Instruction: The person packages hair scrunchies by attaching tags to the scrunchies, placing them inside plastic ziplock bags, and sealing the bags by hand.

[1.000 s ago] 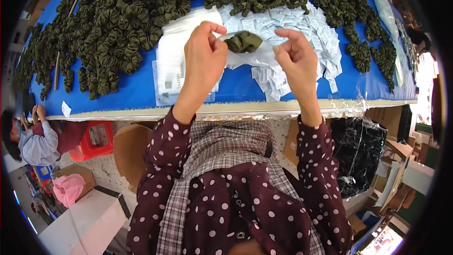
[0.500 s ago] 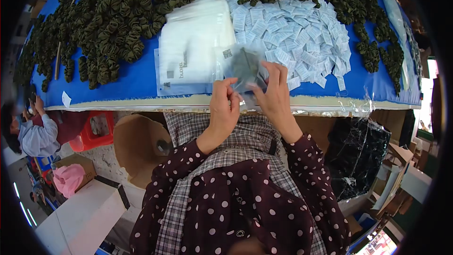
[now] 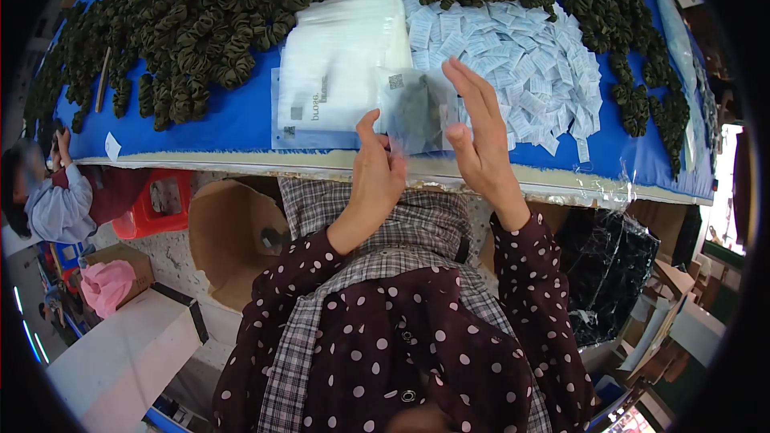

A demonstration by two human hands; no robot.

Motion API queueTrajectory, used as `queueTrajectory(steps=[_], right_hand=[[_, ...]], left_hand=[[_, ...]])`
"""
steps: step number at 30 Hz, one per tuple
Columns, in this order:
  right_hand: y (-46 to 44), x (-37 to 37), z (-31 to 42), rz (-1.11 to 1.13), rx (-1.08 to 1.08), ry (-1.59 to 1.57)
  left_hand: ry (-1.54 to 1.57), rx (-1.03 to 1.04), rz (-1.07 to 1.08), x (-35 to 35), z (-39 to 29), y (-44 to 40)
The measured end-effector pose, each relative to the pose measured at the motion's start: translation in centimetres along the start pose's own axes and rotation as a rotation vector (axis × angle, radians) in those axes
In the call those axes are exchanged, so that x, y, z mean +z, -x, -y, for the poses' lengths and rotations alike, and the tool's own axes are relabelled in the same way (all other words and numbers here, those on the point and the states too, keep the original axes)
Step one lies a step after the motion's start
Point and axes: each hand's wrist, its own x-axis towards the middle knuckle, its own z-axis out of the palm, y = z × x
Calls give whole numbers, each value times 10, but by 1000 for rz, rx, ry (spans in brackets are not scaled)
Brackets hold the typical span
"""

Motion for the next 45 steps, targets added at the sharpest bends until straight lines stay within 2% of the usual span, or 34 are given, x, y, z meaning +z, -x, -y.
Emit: queueTrajectory(steps=[3,9,13,19,24,28,31,34,35,36,37,39,40,42,43,44,45], right_hand=[[-17,29,4,46,-97,296],[1,41,0,117,-211,304],[21,10,7,-95,-111,109],[61,45,25,45,30,42],[73,66,27,-49,-68,162],[82,82,19,-145,-227,203],[77,67,20,-151,-196,102],[78,15,13,-308,153,-321],[89,-13,-3,-388,340,-476],[106,-51,-25,-591,631,-617],[131,-112,-66,-559,552,-438],[157,-253,-92,-257,806,168],[170,-258,-92,-260,819,177],[280,-386,-134,-6,783,1101],[284,-396,-144,136,719,1558],[247,-348,-114,-102,708,1681],[192,-289,-67,-77,629,1503]], left_hand=[[256,-225,69,-1,9,1],[466,-253,133,-7,38,9],[694,-462,127,-36,7,11],[577,-442,92,-32,20,12],[596,-513,45,-28,19,16],[615,-517,-36,-21,25,17],[682,-515,-70,-21,21,19],[747,-519,-91,-24,18,22],[737,-529,-71,-25,19,21],[725,-542,-48,-27,20,21],[712,-554,-25,-30,21,21],[701,-565,7,-36,23,23],[609,-509,25,-40,22,31],[440,-373,30,-46,17,35],[355,-307,29,-46,16,34],[355,-311,34,-47,19,35],[169,-86,21,-47,24,36]])
